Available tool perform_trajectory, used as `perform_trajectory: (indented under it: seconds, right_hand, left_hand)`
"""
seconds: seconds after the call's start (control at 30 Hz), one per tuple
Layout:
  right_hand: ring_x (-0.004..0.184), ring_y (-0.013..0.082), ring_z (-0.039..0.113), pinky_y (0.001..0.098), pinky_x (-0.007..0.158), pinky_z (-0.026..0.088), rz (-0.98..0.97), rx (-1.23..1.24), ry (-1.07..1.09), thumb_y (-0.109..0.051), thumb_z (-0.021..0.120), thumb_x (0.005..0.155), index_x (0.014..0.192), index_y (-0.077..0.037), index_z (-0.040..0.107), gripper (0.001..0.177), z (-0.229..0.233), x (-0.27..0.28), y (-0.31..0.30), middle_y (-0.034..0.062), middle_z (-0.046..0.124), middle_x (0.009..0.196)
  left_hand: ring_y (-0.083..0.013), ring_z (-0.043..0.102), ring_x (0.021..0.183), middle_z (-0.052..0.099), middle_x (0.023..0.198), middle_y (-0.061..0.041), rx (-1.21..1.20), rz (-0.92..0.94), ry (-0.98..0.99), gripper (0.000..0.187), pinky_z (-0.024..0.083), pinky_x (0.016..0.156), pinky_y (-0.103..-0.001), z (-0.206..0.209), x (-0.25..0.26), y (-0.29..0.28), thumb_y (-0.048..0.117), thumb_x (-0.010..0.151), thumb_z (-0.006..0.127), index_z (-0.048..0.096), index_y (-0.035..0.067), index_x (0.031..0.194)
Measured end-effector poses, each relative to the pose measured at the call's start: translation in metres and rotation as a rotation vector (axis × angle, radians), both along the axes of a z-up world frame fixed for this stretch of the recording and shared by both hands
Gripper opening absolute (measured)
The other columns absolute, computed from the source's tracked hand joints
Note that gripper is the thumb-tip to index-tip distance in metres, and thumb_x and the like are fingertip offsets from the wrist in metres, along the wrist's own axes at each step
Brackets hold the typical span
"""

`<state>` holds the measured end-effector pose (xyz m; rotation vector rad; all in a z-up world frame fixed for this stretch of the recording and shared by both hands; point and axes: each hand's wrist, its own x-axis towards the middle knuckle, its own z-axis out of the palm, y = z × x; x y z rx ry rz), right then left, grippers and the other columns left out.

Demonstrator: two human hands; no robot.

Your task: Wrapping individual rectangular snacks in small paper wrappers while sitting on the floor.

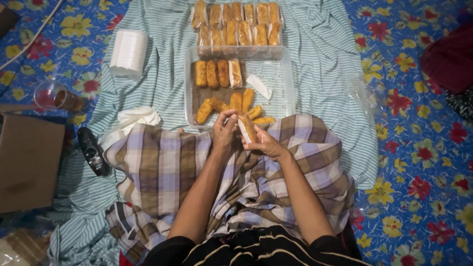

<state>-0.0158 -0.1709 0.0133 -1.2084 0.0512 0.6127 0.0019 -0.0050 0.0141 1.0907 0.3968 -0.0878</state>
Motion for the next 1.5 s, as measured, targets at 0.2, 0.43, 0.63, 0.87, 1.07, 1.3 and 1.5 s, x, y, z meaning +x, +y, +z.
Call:
perform_trajectory:
  seconds: [0.2,0.43,0.63,0.87,1.07,1.3,1.5]
  right_hand:
    - [0.092,0.0173,0.071,0.0304,0.085,0.058,0.014,-0.008,-0.014,0.007,0.085,0.071,0.138,-0.013,0.056,0.076,-0.006,0.0,-0.001,0.0085,0.071,0.104]
    - [0.09,0.0161,0.071,0.0292,0.083,0.058,0.012,-0.021,-0.015,0.005,0.085,0.07,0.137,-0.013,0.056,0.075,-0.001,-0.002,0.0,0.008,0.071,0.099]
    - [0.091,0.0182,0.072,0.0317,0.084,0.058,-0.008,-0.016,-0.015,0.007,0.085,0.07,0.137,-0.014,0.057,0.075,-0.009,-0.002,0.0,0.0098,0.072,0.104]
    - [0.09,0.0164,0.071,0.0303,0.081,0.059,-0.023,-0.012,-0.007,0.006,0.084,0.07,0.136,-0.013,0.057,0.074,-0.007,-0.003,0.0,0.0077,0.072,0.103]
    - [0.088,0.0163,0.072,0.0298,0.079,0.06,-0.036,-0.01,-0.001,0.007,0.084,0.07,0.137,-0.013,0.057,0.075,-0.004,-0.004,0.001,0.0078,0.071,0.101]
    - [0.087,0.0171,0.073,0.0299,0.077,0.06,-0.036,0.002,0.017,0.007,0.084,0.07,0.135,-0.012,0.058,0.072,-0.009,-0.001,0.0,0.0103,0.072,0.098]
    - [0.087,0.0175,0.073,0.0305,0.077,0.061,-0.034,0.008,0.023,0.008,0.084,0.071,0.135,-0.011,0.058,0.072,-0.006,0.0,0.0,0.0109,0.073,0.099]
  left_hand:
    - [-0.0054,0.061,0.071,0.065,0.088,0.0,0.002,-0.021,0.003,0.017,0.052,0.068,-0.019,-0.011,0.003,0.002,0.023,0.095,0.071,0.071,0.014,0.111]
    - [-0.0095,0.064,0.072,0.066,0.086,-0.004,0.001,0.073,-0.022,0.01,0.055,0.066,-0.022,-0.001,0.006,0.001,0.019,0.096,0.069,0.07,0.011,0.102]
    - [-0.0104,0.061,0.066,0.066,0.075,-0.004,0.121,0.08,-0.027,0.012,0.053,0.062,-0.023,0.006,-0.002,0.003,0.022,0.094,0.074,0.072,0.01,0.096]
    - [-0.0097,0.061,0.056,0.069,0.069,-0.005,0.144,0.119,0.042,0.018,0.046,0.05,-0.02,-0.006,0.003,0.0,0.024,0.096,0.071,0.069,0.012,0.083]
    - [-0.0087,0.062,0.062,0.069,0.081,-0.005,0.055,0.126,0.021,0.018,0.05,0.054,-0.018,0.014,0.002,0.0,0.017,0.099,0.063,0.07,0.008,0.113]
    - [-0.0116,0.066,0.069,0.071,0.09,-0.007,0.091,0.059,0.021,0.025,0.053,0.057,-0.018,-0.002,0.001,-0.001,0.022,0.099,0.066,0.071,0.009,0.12]
    - [-0.0088,0.062,0.07,0.069,0.096,-0.006,0.088,0.041,0.047,0.029,0.053,0.058,-0.018,-0.012,0.002,-0.003,0.024,0.098,0.069,0.071,0.008,0.123]
